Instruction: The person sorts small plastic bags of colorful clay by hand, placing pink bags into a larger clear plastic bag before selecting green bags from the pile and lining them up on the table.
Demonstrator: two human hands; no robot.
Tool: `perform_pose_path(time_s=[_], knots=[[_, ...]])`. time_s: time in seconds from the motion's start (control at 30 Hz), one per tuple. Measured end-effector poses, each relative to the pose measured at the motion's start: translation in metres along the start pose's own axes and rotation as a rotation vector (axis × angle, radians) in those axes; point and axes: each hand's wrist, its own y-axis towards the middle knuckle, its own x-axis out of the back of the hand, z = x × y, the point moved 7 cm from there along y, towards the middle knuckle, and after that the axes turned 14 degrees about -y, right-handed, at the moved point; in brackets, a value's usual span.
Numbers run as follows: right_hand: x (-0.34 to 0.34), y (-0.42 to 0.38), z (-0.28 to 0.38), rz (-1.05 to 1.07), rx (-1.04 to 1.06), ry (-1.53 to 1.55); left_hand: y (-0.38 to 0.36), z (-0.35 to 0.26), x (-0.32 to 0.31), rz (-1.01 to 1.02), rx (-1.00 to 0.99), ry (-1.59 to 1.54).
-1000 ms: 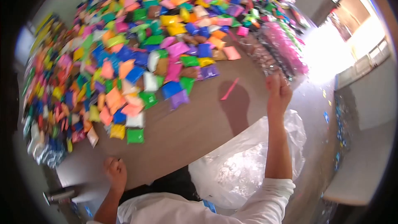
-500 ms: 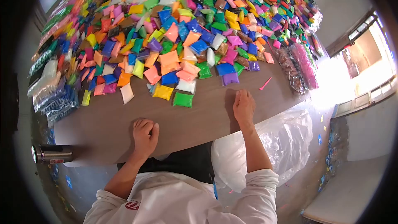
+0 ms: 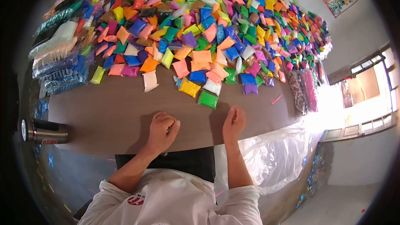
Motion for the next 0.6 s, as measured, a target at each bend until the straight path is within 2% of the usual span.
perform_pose_path(time_s=[0.1,0.2,0.3,0.4,0.5,0.6], knots=[[-0.002,-0.007,0.061,-0.149,0.429,-0.142,-0.001,0.002,0.0,0.022,-0.003,0.012],[-0.021,-0.003,0.081,-0.012,0.503,-0.163,-0.001,0.002,0.0,0.049,0.007,0.039],[-0.036,0.0,0.084,0.074,0.484,-0.323,0.0,0.001,-0.001,0.045,-0.014,0.064],[-0.032,-0.001,0.081,0.205,0.349,-0.362,0.0,0.004,-0.002,0.058,0.015,0.056],[-0.028,-0.011,0.071,0.257,0.257,-0.197,0.002,0.001,-0.001,0.059,0.039,0.043],[-0.03,-0.022,0.06,0.386,0.131,-0.214,0.003,0.002,-0.003,0.08,0.024,0.065]])
